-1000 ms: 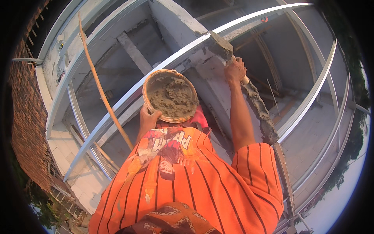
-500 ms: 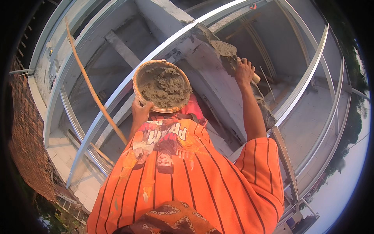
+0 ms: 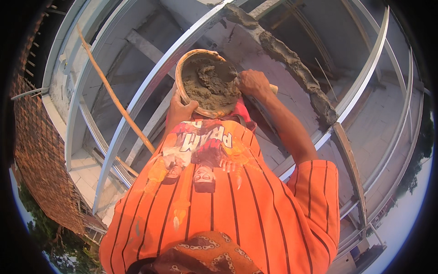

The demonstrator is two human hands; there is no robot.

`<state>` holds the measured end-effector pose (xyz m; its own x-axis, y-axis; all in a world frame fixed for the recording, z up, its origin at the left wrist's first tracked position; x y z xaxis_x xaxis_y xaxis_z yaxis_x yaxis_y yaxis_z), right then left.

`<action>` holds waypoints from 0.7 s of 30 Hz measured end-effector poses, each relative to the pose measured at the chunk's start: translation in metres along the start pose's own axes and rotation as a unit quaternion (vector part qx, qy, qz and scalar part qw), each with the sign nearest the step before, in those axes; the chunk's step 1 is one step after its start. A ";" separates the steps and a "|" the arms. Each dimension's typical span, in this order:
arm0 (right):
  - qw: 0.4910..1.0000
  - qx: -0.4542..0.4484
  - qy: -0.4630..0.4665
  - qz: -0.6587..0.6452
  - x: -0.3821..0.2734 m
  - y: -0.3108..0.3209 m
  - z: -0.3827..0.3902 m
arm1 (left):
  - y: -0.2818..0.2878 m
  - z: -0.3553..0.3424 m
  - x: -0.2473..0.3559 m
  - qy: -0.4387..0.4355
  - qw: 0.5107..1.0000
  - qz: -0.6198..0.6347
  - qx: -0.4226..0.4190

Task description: The person scoops wet cement from a bucket using a trowel and applies it to a metal frame structure. They use a wooden plank to smooth and level the cement along the frame, repeating the process to fill gaps.

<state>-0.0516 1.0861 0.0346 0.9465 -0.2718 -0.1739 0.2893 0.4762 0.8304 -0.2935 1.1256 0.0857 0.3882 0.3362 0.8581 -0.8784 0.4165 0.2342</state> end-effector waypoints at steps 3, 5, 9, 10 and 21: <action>0.989 0.033 -0.004 -0.145 -0.005 -0.025 -0.011 | -0.009 0.001 -0.009 0.010 0.999 -0.003 -0.033; 0.951 -0.057 -0.017 -0.303 0.003 -0.045 -0.003 | -0.004 0.003 -0.008 0.023 1.000 0.009 -0.018; 0.870 -0.134 -0.047 -0.472 0.006 -0.039 0.026 | 0.002 -0.005 -0.025 0.033 0.999 0.023 -0.007; 0.864 -0.128 -0.052 -0.484 0.007 -0.029 0.033 | 0.003 -0.006 -0.027 0.044 0.999 0.004 -0.010; 0.902 0.224 -0.057 -0.365 0.097 0.120 0.045 | 0.018 -0.004 0.008 -0.043 0.995 0.074 0.046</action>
<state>0.0684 1.0791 0.1415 0.4994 -0.4731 -0.7258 0.7183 -0.2424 0.6522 -0.3054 1.1393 0.0945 0.2310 0.3137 0.9210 -0.9475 0.2876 0.1397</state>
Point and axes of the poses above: each hand's wrist, its own z-axis away from the middle knuckle, its own y-axis out of the back of the hand, x = y × z, the point moved 10 cm from there along -z, towards the middle knuckle, and after that the axes turned 5 degrees about x, right-handed, at the moved point
